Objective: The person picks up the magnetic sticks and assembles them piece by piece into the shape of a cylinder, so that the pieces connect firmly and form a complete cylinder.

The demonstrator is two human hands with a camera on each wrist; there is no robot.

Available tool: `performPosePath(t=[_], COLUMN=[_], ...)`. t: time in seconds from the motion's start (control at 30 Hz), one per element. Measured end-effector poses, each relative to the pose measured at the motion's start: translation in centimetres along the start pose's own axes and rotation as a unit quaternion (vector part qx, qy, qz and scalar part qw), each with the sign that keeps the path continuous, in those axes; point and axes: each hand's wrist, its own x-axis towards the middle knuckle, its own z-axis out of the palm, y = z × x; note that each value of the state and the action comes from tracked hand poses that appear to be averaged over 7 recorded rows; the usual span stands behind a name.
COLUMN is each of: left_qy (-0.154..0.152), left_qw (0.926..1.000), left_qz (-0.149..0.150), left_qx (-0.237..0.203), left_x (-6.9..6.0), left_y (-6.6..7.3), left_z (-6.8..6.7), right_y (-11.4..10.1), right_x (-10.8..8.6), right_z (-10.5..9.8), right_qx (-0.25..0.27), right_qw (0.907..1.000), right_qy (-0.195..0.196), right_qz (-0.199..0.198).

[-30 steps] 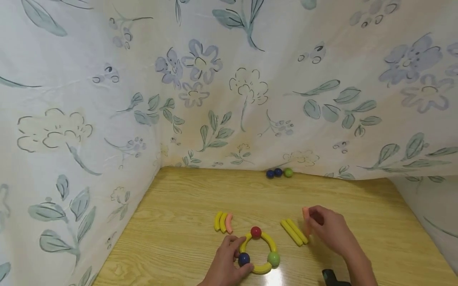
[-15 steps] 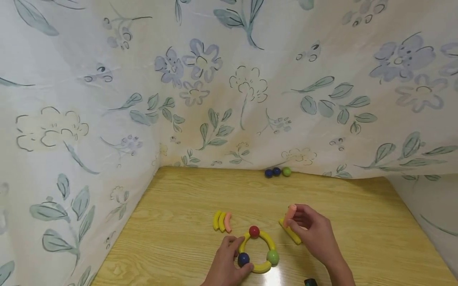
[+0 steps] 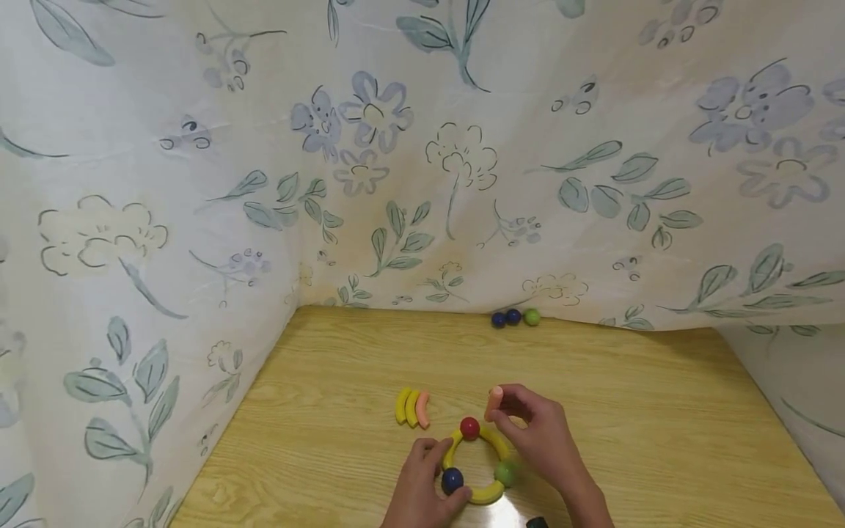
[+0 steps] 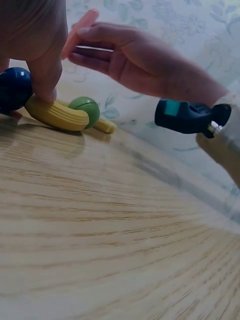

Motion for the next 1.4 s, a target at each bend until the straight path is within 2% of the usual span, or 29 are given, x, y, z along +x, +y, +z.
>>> performPosePath(t=[0.23, 0.63, 0.8, 1.23, 1.4], left_qy=[0.004, 0.005, 0.005, 0.017, 0.009], left_qw=[1.0, 1.0, 0.9999, 0.9996, 0.9998], left_qz=[0.007, 0.006, 0.007, 0.019, 0.009], left_qx=[-0.003, -0.003, -0.008, -0.011, -0.012], left_x=[-0.1, 0.0, 0.0, -0.1, 0.0], left_y=[-0.1, -0.3, -0.6, -0.9, -0.7], left_z=[0.2, 0.4, 0.6, 0.8, 0.5], right_y=[0.7, 1.5, 1.8, 1.9, 1.8], right_x=[0.4, 0.6, 0.7, 0.7, 0.7], right_z=[1.8, 3.4, 3.7, 4.1, 4.1], right_qx=[0.01, 0.027, 0.029, 0.035, 0.042], right_qw=[0.9993, 0.9989, 0.9985, 0.9979, 0.9974], right_qy=[-0.004, -0.03, -0.036, -0.044, -0.049], right_qz=[-0.035, -0.022, -0.03, -0.03, -0.031])
